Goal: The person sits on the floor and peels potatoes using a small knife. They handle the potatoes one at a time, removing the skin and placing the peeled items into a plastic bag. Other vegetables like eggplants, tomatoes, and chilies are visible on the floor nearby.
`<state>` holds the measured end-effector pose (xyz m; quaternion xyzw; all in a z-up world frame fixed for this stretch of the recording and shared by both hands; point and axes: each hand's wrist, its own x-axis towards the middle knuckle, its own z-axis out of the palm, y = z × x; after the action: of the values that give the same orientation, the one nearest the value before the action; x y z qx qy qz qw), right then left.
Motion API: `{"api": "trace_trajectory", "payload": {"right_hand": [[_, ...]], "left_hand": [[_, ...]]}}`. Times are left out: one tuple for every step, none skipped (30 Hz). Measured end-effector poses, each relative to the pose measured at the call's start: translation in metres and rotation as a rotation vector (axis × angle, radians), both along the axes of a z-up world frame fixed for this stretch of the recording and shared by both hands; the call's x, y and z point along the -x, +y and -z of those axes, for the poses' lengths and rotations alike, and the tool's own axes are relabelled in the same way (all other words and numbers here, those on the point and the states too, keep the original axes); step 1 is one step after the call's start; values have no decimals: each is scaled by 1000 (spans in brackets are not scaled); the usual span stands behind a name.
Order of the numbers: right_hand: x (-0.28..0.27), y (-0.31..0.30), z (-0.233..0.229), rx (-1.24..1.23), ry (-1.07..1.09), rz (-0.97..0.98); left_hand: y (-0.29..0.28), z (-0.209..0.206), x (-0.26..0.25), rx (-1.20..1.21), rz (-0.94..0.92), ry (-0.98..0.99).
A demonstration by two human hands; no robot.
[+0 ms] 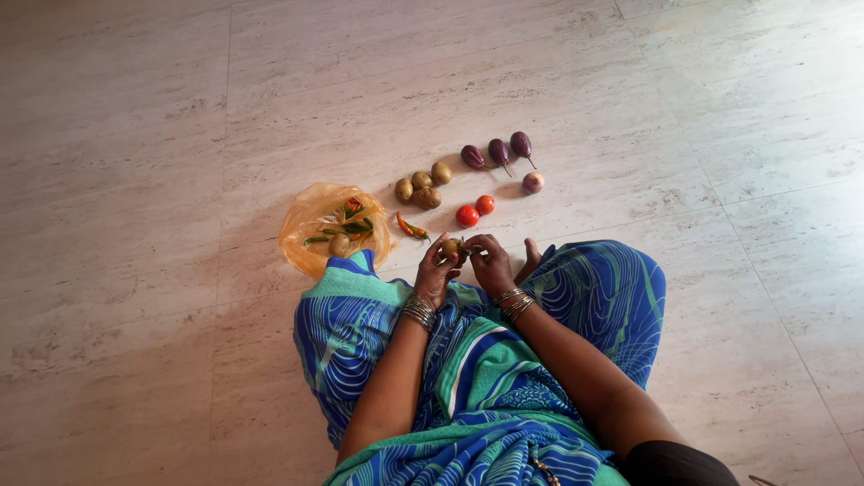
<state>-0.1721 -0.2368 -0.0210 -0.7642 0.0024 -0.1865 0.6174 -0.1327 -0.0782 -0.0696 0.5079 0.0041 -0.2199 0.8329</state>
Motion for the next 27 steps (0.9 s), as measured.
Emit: {"api": "trace_trajectory", "payload": {"right_hand": [[3,2,-3,-7,-7,-12],[6,4,-5,33,-1,-20],[10,6,-8,73,4,-28],[11,6,-12,117,4,-34],[12,7,-17,75,7,-47],[15,10,-21,33,16,-65],[16,13,-25,-9,25,-83],[17,14,-30,9,26,-78],[18,16,-33,26,27,-74],[19,16,-36,46,30,-71],[20,16,-37,64,20,-61],[20,17,-37,80,7,-47],[21,17,-38,97,-5,-34],[21,16,-37,125,-14,-31],[21,15,-37,153,-23,-29],[20,13,-35,183,-35,-25],[17,12,-34,143,13,-25],[13,11,-32,101,66,-26],[11,11,-30,60,118,-28],[10,11,-29,97,79,-30],[9,11,-27,134,39,-33],[10,11,-26,171,3,-37],[9,12,-26,172,1,-35],[9,12,-25,175,2,-35],[10,13,-26,177,2,-36],[10,14,-27,187,-2,-42],[12,16,-29,197,-7,-48]], "left_hand": [[1,2,-2,21,-21,13],[1,3,-5,43,-45,30],[1,4,-6,65,-69,46],[0,5,-9,76,-71,65],[-1,5,-12,86,-73,85],[-1,6,-12,96,-79,109],[-2,7,-11,70,-70,112],[-2,7,-10,44,-61,114],[-2,8,-9,19,-53,117],[-3,8,-8,13,-27,120],[-4,7,-8,7,-1,122],[-4,5,-8,0,28,123],[-6,2,-7,-14,46,140],[-6,-2,-6,-29,63,157],[-6,-7,-6,-44,79,173],[-7,-11,-6,-52,89,176],[-7,-15,-7,-59,99,179],[-6,-17,-4,-68,109,187],[-5,-19,-2,-96,106,179],[-5,-20,-1,-122,103,166],[-5,-20,-1,-148,99,152],[-6,-18,-2,-137,86,154],[-6,-15,-5,-127,73,157],[-7,-10,-5,-114,58,162],[-7,-4,-5,-113,44,166],[-7,1,-8,-112,27,167],[-6,6,-10,-111,11,167]]}}
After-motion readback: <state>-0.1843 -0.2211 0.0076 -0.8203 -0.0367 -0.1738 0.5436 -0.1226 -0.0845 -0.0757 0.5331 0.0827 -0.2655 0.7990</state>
